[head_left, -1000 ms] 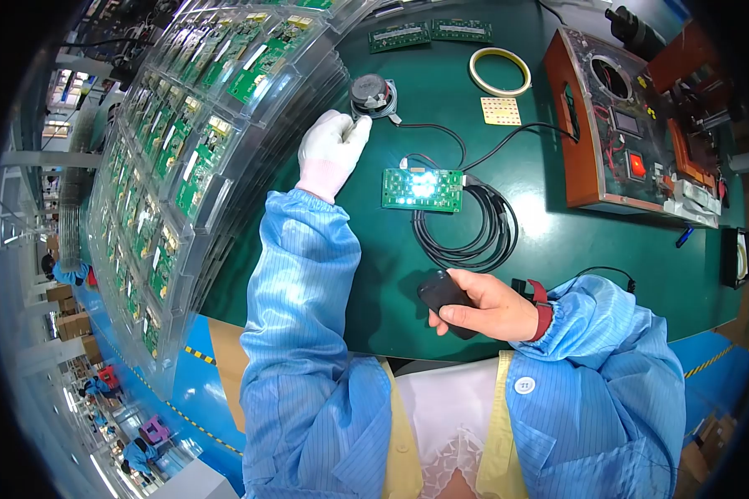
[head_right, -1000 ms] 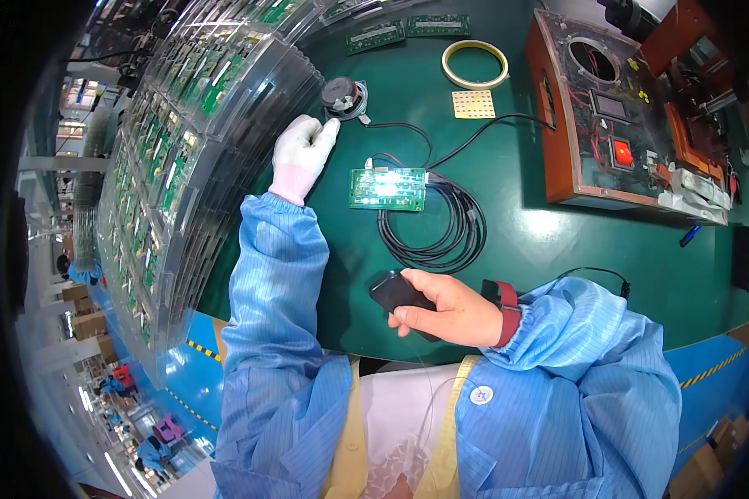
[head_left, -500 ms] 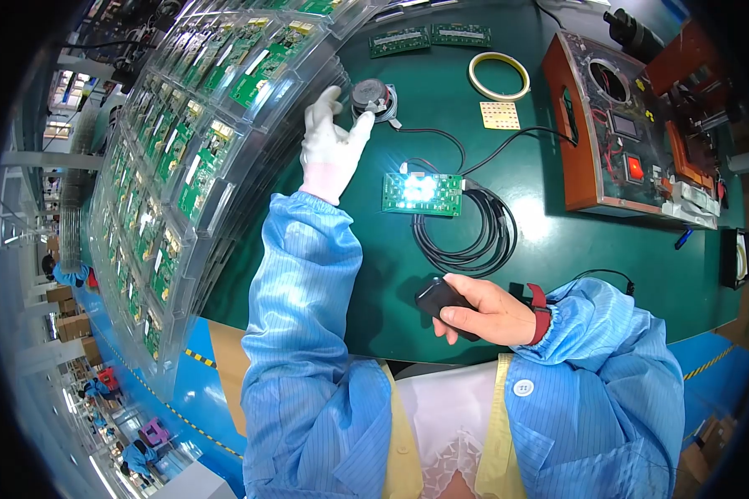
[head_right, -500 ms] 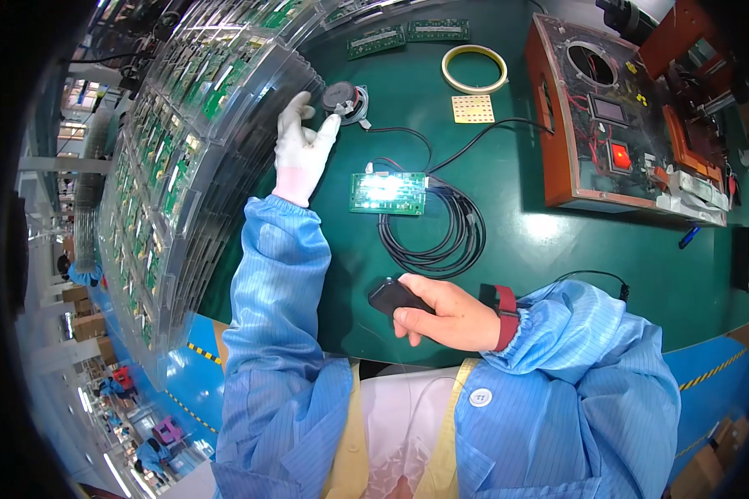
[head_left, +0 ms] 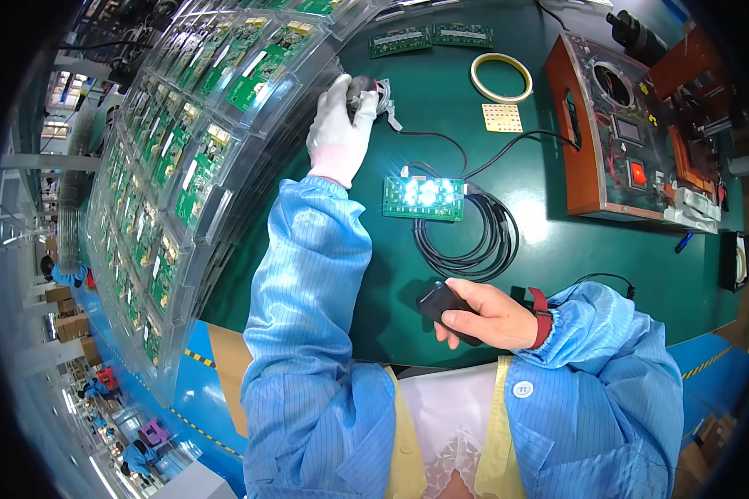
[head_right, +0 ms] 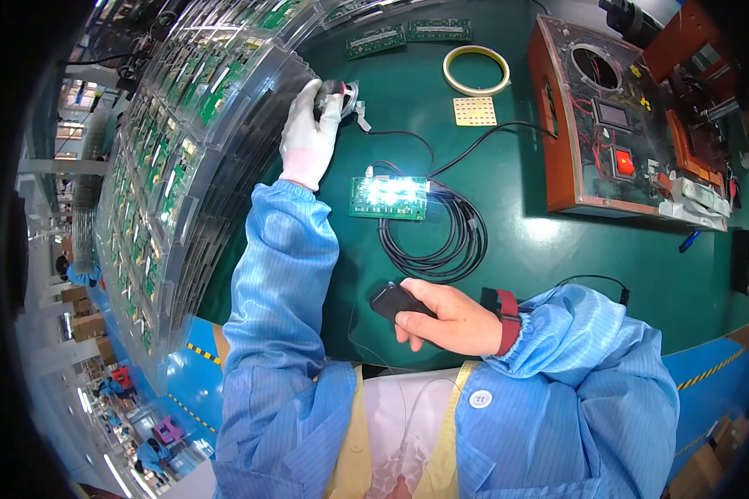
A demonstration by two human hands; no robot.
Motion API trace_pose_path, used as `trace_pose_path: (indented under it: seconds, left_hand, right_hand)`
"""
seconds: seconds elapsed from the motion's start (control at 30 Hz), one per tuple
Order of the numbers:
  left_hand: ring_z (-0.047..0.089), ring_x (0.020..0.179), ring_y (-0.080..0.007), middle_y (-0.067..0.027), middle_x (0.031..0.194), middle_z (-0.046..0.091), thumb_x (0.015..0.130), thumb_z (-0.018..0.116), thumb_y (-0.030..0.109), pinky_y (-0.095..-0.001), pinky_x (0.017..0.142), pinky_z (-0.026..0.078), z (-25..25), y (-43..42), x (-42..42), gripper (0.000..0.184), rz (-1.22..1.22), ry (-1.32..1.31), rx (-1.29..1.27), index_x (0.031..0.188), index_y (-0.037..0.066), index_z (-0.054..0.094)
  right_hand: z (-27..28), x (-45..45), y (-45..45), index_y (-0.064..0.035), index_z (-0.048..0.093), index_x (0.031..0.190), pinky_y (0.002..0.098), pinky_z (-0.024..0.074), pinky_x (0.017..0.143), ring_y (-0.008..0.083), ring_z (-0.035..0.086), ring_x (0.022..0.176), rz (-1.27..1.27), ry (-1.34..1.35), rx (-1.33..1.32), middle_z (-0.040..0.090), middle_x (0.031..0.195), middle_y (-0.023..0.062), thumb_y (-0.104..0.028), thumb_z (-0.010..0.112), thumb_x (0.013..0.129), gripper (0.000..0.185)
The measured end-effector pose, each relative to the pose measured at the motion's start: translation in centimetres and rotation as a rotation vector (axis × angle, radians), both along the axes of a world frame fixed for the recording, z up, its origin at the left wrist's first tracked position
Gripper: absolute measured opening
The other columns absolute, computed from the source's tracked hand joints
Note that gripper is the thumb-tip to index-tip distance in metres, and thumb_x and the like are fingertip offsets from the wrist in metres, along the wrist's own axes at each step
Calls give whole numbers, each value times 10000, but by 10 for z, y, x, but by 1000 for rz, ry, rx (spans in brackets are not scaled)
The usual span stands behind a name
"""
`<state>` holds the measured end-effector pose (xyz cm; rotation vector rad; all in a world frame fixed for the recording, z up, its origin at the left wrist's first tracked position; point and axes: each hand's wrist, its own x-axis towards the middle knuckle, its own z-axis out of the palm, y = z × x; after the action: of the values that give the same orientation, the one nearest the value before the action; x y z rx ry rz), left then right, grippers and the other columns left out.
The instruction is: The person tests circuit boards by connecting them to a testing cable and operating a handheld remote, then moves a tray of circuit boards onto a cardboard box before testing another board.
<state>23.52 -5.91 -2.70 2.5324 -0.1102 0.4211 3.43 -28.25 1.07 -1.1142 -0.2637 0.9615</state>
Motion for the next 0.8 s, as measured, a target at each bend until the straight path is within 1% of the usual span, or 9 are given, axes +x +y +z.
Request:
trace_pose_path:
  seconds: [0.2,0.33,0.37,0.5,0.53,0.67,0.7,0.8]
  left_hand:
    - [609,947,-352,-136,1127,527,811,591,454,-420,788,490,13,-6,-10,595,-12,77,81,1269,102,450]
    - [622,829,-268,-117,1099,539,791,642,388,-378,723,494,7,-4,-17,587,-45,-25,118,1266,97,459]
    - [622,829,-268,-117,1099,539,791,642,388,-378,723,494,8,-4,-20,587,-45,-27,118,1266,97,459]
    - [568,688,-172,-99,1072,542,778,670,312,-323,656,477,16,0,-31,556,23,104,-107,1253,95,479]
    - [568,688,-172,-99,1072,542,778,670,312,-323,656,477,17,2,-33,556,24,103,-107,1253,95,479]
    - [488,613,-117,-82,1039,539,792,651,266,-279,629,452,15,13,-46,489,-21,153,-156,1229,94,513]
    - [488,613,-117,-82,1039,539,792,651,266,-279,629,452,15,13,-48,489,-21,158,-157,1229,94,513]
    - [498,621,-128,-71,968,553,803,638,238,-274,631,451,18,13,-51,362,-38,150,-131,1121,77,577]
  right_hand:
    - [1,1,0,-27,478,1087,217,468,646,123,574,688,-7,-2,2,606,857,83,-91,472,930,170]
    - [3,2,-2,-22,476,1098,223,483,628,132,587,694,-32,90,34,610,851,89,-63,465,916,188]
    - [3,2,-2,-22,476,1098,223,483,628,132,587,694,-32,88,34,610,851,89,-63,465,916,188]
    - [1,1,-3,-19,475,1095,229,494,612,142,594,679,-47,92,48,614,835,97,-57,461,900,199]
    - [2,2,-4,-19,475,1095,229,494,612,142,594,679,-46,92,48,614,835,97,-57,461,900,199]
    - [5,2,-4,-17,473,1094,225,494,605,149,593,655,-81,169,64,616,820,102,-80,459,898,206]
    - [5,2,-5,-17,473,1094,225,494,605,149,593,655,-81,174,63,616,820,102,-80,459,898,206]
    - [8,5,-4,-16,475,1090,231,494,614,153,591,641,-103,196,40,617,820,107,-97,455,901,207]
